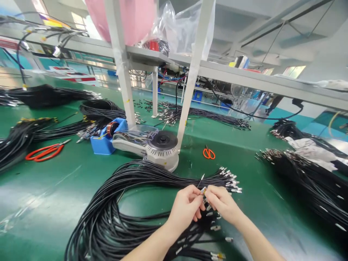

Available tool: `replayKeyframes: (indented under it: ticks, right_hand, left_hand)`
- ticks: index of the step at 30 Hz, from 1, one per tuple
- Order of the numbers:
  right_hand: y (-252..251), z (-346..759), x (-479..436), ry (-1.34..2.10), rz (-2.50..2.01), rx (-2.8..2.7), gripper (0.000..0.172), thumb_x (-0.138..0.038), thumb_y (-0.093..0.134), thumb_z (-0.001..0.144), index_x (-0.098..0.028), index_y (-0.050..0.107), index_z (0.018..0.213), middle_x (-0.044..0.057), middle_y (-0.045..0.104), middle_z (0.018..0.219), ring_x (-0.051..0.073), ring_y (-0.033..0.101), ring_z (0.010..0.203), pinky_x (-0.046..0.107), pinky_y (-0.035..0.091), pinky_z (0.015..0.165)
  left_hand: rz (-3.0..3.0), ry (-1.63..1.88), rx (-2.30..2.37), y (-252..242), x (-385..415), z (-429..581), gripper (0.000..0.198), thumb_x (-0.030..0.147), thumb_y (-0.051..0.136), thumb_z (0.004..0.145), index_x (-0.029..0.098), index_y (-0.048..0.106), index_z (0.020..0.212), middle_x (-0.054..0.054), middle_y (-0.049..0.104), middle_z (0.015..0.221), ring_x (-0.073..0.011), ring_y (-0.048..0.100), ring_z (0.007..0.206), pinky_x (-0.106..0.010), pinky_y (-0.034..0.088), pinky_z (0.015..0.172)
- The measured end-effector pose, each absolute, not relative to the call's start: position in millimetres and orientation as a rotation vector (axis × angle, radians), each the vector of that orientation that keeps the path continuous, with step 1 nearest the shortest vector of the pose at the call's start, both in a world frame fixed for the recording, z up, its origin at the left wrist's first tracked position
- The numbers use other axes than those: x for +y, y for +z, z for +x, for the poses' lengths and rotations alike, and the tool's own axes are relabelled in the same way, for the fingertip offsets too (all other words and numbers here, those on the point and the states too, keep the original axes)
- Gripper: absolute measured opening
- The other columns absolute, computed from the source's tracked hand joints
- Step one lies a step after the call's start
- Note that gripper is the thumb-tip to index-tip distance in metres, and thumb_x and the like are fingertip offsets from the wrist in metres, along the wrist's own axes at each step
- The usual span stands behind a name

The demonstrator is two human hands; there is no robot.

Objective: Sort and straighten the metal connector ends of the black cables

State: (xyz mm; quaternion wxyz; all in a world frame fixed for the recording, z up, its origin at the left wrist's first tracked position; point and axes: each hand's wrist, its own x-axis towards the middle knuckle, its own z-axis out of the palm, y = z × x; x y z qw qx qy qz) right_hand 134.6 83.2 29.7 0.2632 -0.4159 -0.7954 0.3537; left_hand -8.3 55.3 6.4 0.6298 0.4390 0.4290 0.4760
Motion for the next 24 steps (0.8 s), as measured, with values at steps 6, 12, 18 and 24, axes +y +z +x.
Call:
replayKeyframes:
  ticks: [6,12,18,24]
  right_hand:
    - [17.3,137.1,87.6,1.027,-1.083,-2.103,0.037,-0.033,0.036,0.088,-0.016,0.044,0.055,-0.004,0.040,0.045,0.007,0.035,0.041,0.019,0.027,0.042]
    - [14.2,138.1,88.8,1.042,-1.052,-2.135,0.038,-0.034,0.036,0.088,-0.016,0.048,0.057,-0.003,0.045,0.048,0.007,0.037,0.042,0.019,0.028,0.042]
    - [11.6,138.5,88.6,1.036,-1.064,-2.135,0.038,-0.034,0.036,0.088,-0.016,0.048,0.056,-0.004,0.043,0.045,0.007,0.036,0.040,0.019,0.027,0.041]
    - [9.3,139.7,88.0,1.019,-1.050,-2.133,0.037,-0.032,0.035,0.088,-0.016,0.046,0.057,-0.005,0.040,0.044,0.006,0.036,0.039,0.018,0.027,0.041]
  left_hand:
    - [1.038,1.055,1.064,4.7,57.4,-3.8,0.014,0.028,0.051,0.073,0.014,0.049,0.071,0.001,0.056,0.053,-0.0054,0.044,0.034,-0.013,0.032,0.030]
    - [1.123,1.053,1.136,1.5,57.5,-5.6,0.011,0.025,0.049,0.074,0.015,0.051,0.072,0.001,0.056,0.055,-0.0064,0.046,0.037,-0.014,0.034,0.033]
    - [1.142,1.053,1.145,-0.9,57.0,-5.7,0.011,0.026,0.049,0.075,0.016,0.053,0.072,0.001,0.057,0.056,-0.0071,0.047,0.039,-0.015,0.035,0.034]
    - [1.156,1.047,1.152,-1.9,57.8,-6.5,0.011,0.026,0.048,0.075,0.016,0.052,0.073,0.001,0.057,0.056,-0.0075,0.048,0.039,-0.015,0.035,0.034]
